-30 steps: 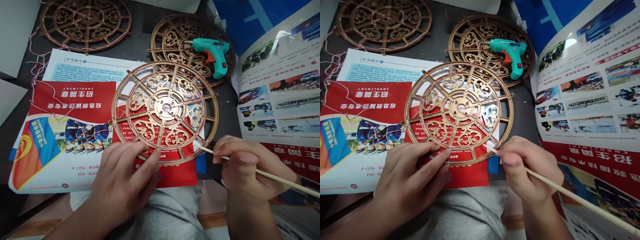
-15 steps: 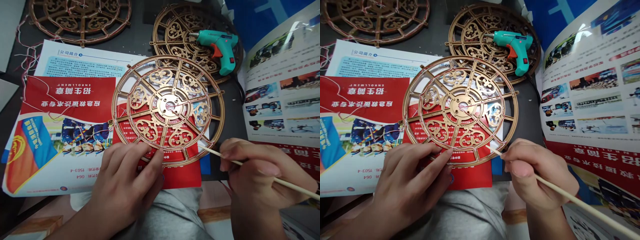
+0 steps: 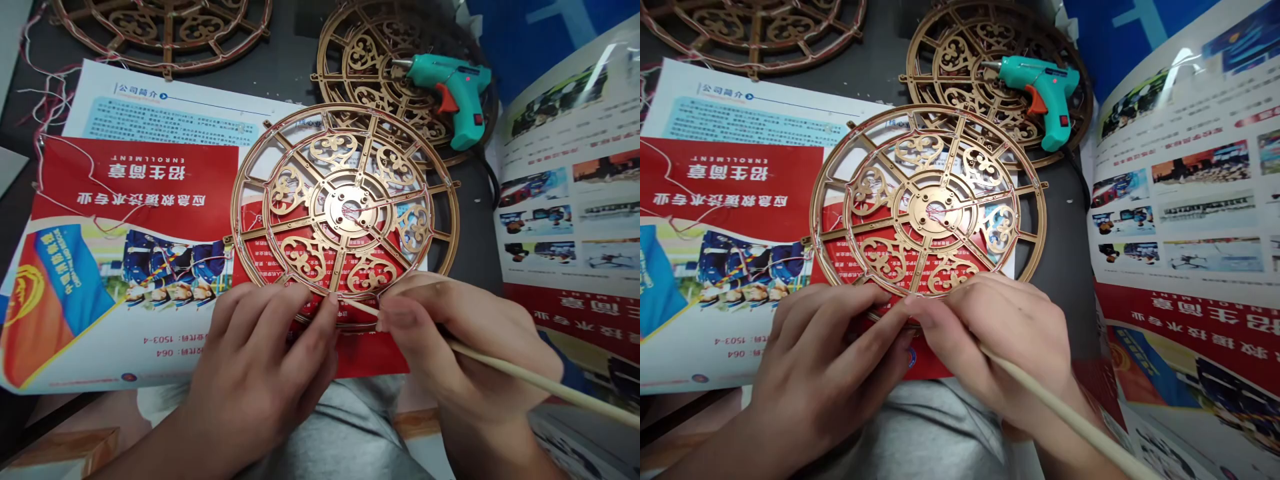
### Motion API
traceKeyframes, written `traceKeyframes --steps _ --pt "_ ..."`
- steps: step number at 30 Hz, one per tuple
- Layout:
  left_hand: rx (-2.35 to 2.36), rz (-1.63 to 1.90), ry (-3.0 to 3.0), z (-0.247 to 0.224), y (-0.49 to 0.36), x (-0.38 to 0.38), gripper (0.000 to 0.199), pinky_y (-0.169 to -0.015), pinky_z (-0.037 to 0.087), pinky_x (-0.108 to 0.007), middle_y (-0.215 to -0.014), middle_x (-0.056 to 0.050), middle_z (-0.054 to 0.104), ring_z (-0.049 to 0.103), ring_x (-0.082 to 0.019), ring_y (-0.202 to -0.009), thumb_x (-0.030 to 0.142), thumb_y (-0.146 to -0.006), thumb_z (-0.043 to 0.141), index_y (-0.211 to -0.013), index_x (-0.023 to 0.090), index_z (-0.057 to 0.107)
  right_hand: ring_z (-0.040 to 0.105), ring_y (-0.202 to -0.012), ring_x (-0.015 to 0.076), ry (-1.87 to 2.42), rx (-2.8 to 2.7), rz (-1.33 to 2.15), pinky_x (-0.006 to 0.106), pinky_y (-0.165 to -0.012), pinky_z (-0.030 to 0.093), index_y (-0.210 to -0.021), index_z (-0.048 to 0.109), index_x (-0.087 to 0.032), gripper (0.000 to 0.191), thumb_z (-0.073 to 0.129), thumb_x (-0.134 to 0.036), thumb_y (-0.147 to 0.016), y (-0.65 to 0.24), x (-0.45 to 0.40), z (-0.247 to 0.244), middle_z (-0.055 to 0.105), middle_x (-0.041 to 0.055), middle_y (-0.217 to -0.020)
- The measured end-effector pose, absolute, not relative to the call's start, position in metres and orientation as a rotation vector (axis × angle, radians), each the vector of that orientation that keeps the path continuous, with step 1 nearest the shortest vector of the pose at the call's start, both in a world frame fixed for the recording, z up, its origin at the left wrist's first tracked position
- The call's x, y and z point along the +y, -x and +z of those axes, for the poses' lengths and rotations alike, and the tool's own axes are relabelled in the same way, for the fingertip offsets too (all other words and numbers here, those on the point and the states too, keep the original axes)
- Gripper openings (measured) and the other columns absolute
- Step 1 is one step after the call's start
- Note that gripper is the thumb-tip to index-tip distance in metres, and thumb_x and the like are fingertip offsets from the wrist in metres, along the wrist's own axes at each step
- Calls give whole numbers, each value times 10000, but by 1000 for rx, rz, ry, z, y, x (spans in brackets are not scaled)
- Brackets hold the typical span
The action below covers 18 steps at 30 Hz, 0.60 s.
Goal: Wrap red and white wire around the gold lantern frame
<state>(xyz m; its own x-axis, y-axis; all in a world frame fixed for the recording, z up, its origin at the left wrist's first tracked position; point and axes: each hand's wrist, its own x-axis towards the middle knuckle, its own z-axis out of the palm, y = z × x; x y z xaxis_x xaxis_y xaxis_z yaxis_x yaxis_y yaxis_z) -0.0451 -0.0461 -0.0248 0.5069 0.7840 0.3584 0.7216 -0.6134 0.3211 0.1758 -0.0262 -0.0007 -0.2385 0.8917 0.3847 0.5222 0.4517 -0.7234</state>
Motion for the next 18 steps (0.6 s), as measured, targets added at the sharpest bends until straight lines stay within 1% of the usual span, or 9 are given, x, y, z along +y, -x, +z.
traceKeyframes --steps 3,7,12,16,18 --pt "1315 728 -2612 -25 45 -46 388 -987 473 -506 -1173 -134 712 643 -306 -1083 234 -926 742 -1306 160 718 653 -623 109 1187 -1895 573 284 -591 538 -829 624 -180 169 722 -93 -936 -171 -23 -3 680 -19 -731" --pt "1319 717 -2589 -24 46 -47 369 -1007 467 -501 -1193 -116 722 639 -297 -1095 267 -937 745 -1293 174 728 627 -573 96 1275 -1966 449 270 -557 520 -799 593 -200 214 718 -147 -964 -166 -22 -1 655 -39 -688" --pt "1315 722 -2583 -22 47 -47 322 -1012 454 -492 -1206 -103 726 624 -294 -1116 275 -946 734 -1253 177 741 606 -565 84 1296 -2046 301 279 -552 452 -733 547 -188 296 720 -131 -966 -161 -22 4 643 -34 -665" --pt "1307 723 -2591 -23 46 -47 313 -1035 443 -483 -1220 -103 724 602 -282 -1146 292 -964 718 -1253 174 737 622 -593 86 1283 -2174 260 275 -564 452 -736 501 -195 325 686 -142 -997 -159 -21 8 669 -23 -688" --pt "1309 730 -2601 -24 46 -47 321 -1039 443 -480 -1221 -104 727 595 -278 -1154 285 -964 719 -1263 170 735 610 -572 79 1256 -2208 221 265 -544 446 -738 488 -198 331 677 -134 -1001 -158 -19 10 664 -28 -674"
